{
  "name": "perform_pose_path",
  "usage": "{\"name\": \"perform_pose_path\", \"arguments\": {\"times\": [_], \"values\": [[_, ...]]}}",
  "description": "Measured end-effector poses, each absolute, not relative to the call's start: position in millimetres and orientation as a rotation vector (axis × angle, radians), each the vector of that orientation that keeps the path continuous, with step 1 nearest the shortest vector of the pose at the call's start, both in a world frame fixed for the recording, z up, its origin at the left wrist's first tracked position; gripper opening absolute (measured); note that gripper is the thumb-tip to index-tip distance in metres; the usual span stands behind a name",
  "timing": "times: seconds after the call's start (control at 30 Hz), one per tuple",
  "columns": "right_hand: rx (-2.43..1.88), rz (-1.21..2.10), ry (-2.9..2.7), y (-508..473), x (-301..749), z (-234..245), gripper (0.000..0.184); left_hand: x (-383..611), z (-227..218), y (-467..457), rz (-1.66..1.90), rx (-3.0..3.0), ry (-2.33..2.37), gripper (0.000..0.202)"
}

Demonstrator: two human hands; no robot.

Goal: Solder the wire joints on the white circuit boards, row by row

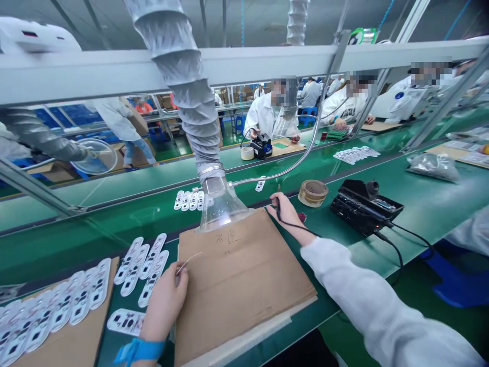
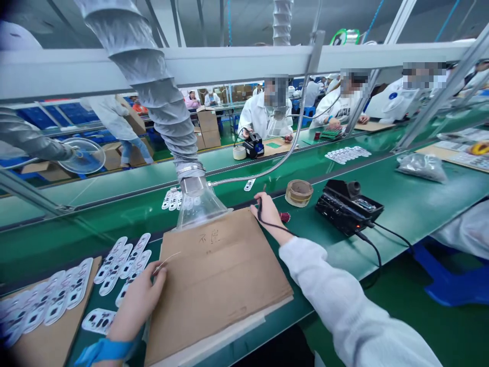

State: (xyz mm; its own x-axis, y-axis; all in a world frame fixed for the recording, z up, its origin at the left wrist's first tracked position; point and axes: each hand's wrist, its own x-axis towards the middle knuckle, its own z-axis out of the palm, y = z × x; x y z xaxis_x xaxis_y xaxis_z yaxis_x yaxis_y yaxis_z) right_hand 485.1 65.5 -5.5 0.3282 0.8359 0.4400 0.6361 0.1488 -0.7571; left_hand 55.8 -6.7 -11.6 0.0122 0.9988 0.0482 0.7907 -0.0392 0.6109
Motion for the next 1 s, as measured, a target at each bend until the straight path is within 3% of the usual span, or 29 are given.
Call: {"name": "perform_pose_path", "arguments": {"times": [0.1,0.2,0.5,0.7,0.87,1.0], "values": [[-1.623,0.226,-1.312,131.4,471.0,-4.1,0.022,74.6,-17.7,-9.3,0.785,1.889,1.768,0.039],[-1.656,0.224,-1.253,172.2,454.5,-5.8,0.030,84.7,-23.2,-16.5,0.758,1.914,1.683,0.032],[-1.724,0.192,-1.214,204.7,433.8,-9.3,0.039,85.1,-25.6,-15.0,0.726,1.840,1.655,0.026],[-1.841,0.193,-1.345,173.4,438.1,1.8,0.037,89.2,-20.5,-15.7,0.750,1.817,1.622,0.026],[-1.779,0.276,-1.603,104.4,438.7,-6.1,0.037,70.7,1.6,-17.1,0.718,1.824,1.538,0.038],[-1.612,0.036,-1.926,38.6,455.3,-35.0,0.036,5.0,21.5,-30.6,0.772,1.597,1.967,0.043]]}}
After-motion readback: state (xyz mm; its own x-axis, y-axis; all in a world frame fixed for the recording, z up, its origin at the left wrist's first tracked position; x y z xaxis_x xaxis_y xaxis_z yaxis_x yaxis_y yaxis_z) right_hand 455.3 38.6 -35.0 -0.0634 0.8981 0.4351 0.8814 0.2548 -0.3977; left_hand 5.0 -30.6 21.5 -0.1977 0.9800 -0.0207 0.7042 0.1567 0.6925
